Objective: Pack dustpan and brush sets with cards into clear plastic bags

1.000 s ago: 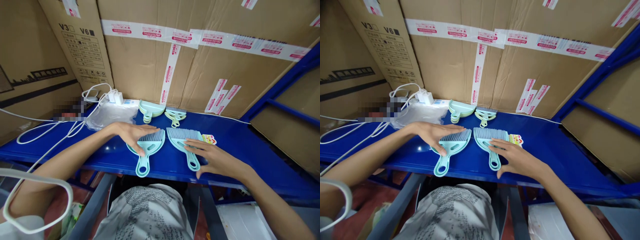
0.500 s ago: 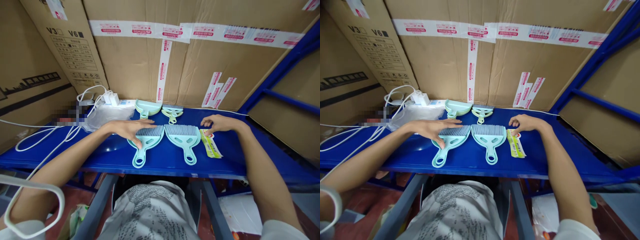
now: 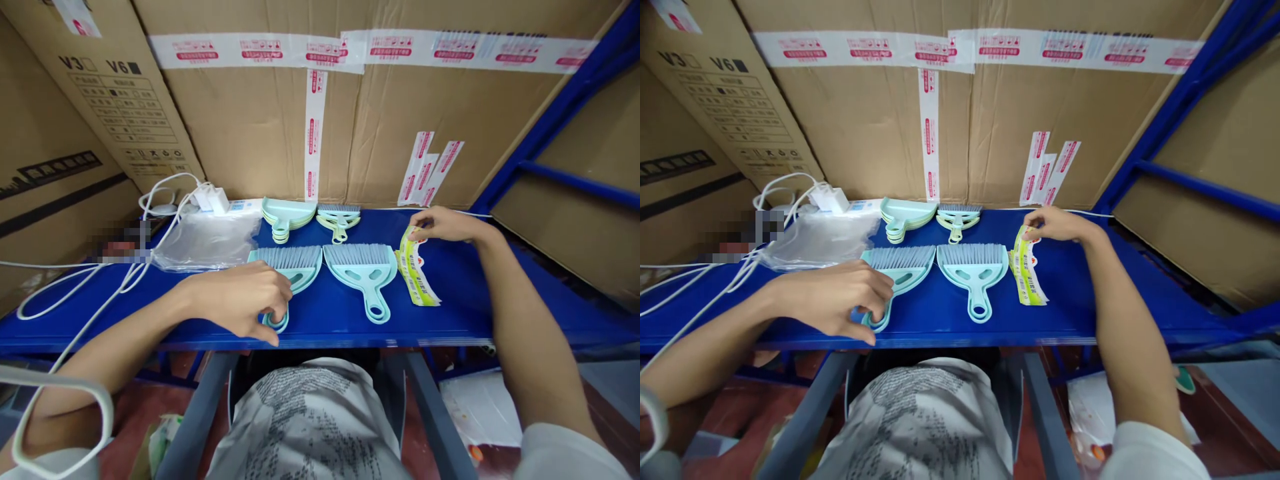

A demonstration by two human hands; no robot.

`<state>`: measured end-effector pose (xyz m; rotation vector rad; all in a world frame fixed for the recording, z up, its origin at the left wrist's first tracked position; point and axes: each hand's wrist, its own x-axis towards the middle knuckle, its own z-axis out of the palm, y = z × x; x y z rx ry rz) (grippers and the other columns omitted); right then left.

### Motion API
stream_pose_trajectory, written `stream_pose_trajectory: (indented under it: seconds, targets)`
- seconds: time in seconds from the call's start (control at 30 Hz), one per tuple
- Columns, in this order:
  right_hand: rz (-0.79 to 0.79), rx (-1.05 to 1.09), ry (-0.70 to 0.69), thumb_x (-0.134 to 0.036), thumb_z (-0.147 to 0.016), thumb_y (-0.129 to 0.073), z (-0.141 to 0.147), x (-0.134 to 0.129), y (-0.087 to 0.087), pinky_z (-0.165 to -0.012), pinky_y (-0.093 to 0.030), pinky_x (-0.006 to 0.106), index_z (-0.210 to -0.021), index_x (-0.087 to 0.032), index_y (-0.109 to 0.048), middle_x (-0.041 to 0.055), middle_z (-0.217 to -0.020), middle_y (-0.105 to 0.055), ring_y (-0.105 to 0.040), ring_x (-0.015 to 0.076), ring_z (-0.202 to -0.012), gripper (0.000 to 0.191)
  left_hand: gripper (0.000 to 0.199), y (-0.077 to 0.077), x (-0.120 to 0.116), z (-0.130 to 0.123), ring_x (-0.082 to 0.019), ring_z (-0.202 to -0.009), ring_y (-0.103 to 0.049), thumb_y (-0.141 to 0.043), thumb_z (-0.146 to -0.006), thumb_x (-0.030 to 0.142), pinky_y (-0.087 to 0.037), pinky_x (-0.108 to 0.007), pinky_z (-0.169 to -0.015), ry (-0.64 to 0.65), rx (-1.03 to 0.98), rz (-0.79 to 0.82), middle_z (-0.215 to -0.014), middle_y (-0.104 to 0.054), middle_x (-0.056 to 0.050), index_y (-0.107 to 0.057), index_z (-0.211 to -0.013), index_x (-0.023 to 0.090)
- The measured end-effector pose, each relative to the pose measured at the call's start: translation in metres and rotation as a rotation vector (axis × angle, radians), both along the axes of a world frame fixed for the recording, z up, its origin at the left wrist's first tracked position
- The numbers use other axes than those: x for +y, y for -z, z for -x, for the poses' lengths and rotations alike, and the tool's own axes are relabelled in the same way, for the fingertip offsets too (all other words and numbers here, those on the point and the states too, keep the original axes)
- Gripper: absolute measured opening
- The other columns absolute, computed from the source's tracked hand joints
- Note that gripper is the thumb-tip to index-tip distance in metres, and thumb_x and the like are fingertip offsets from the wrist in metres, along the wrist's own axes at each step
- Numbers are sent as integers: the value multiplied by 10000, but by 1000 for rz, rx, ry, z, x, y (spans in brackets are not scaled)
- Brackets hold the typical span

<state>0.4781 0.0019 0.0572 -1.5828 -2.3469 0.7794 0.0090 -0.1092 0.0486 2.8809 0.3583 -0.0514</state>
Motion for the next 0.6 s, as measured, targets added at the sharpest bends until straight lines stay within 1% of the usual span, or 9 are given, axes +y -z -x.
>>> stream_pose_trajectory:
  seconds: [0.1, 0.2, 0.3, 0.37, 0.4, 0.43, 0.5, 0.57, 0.6]
  targets:
    - [-89, 240, 68, -686, -685, -890, 3, -15, -12, -799, -548, 382, -962, -222, -721, 67, -923, -784, -717, 252, -856, 567, 300, 3, 8, -1, -189, -705, -653, -835, -899, 259, -388, -319, -602, 39, -25, 8, -671, -676, -22, -656, -662, 218]
    - [-176, 448, 119, -623, -675, -925, 14, -24, -16, -760, -573, 375, -1146, -244, -728, 80, -1019, -776, -707, 229, -836, 635, 331, 4, 15, -1, -189, -680, -650, -795, -943, 304, -412, -322, -597, 59, -42, 26, -647, -665, -29, -676, -643, 226]
    - [-190, 554, 124, -559, -648, -953, 31, -24, -9, -740, -589, 360, -1213, -246, -764, 88, -1075, -768, -704, 214, -835, 673, 307, 0, 23, 2, -181, -657, -650, -774, -963, 438, -439, -311, -604, 30, -108, 110, -645, -674, -31, -765, -735, 233]
    - [-171, 573, 115, -530, -649, -958, 43, -21, 0, -738, -597, 351, -1170, -226, -800, 89, -1060, -775, -710, 211, -835, 624, 345, -3, 30, 5, -162, -614, -629, -706, -1005, 495, -443, -297, -605, -23, -206, 141, -647, -677, -30, -800, -813, 225]
    - [-149, 565, 103, -525, -654, -956, 49, -19, 5, -734, -601, 349, -1139, -213, -817, 91, -1044, -784, -716, 213, -830, 593, 381, -4, 35, 6, -150, -593, -611, -665, -1031, 500, -440, -290, -603, -59, -262, 130, -646, -673, -29, -797, -816, 214]
    - [-113, 545, 86, -526, -660, -951, 55, -17, 11, -736, -607, 353, -1114, -202, -829, 95, -1032, -795, -725, 220, -830, 571, 420, -4, 41, 7, -140, -574, -588, -630, -1053, 493, -432, -285, -598, -100, -313, 99, -640, -665, -27, -779, -789, 201]
    - [-21, 480, 40, -539, -675, -938, 64, -13, 22, -764, -623, 375, -1094, -191, -844, 103, -1025, -818, -749, 245, -852, 553, 489, 1, 53, 9, -125, -547, -542, -587, -1076, 465, -409, -279, -587, -183, -390, -23, -614, -635, -19, -711, -698, 182]
    - [49, 400, -8, -555, -693, -920, 71, -10, 30, -823, -633, 402, -1104, -188, -850, 105, -1038, -833, -768, 271, -899, 556, 518, 10, 66, 10, -126, -541, -530, -556, -1089, 439, -388, -284, -581, -243, -404, -222, -604, -616, -17, -653, -653, 176]
    - [53, 364, -28, -568, -705, -905, 73, -9, 33, -851, -631, 412, -1110, -185, -851, 104, -1044, -836, -771, 278, -918, 560, 517, 16, 72, 11, -133, -550, -545, -540, -1094, 427, -382, -290, -581, -259, -386, -338, -613, -620, -22, -644, -654, 176]
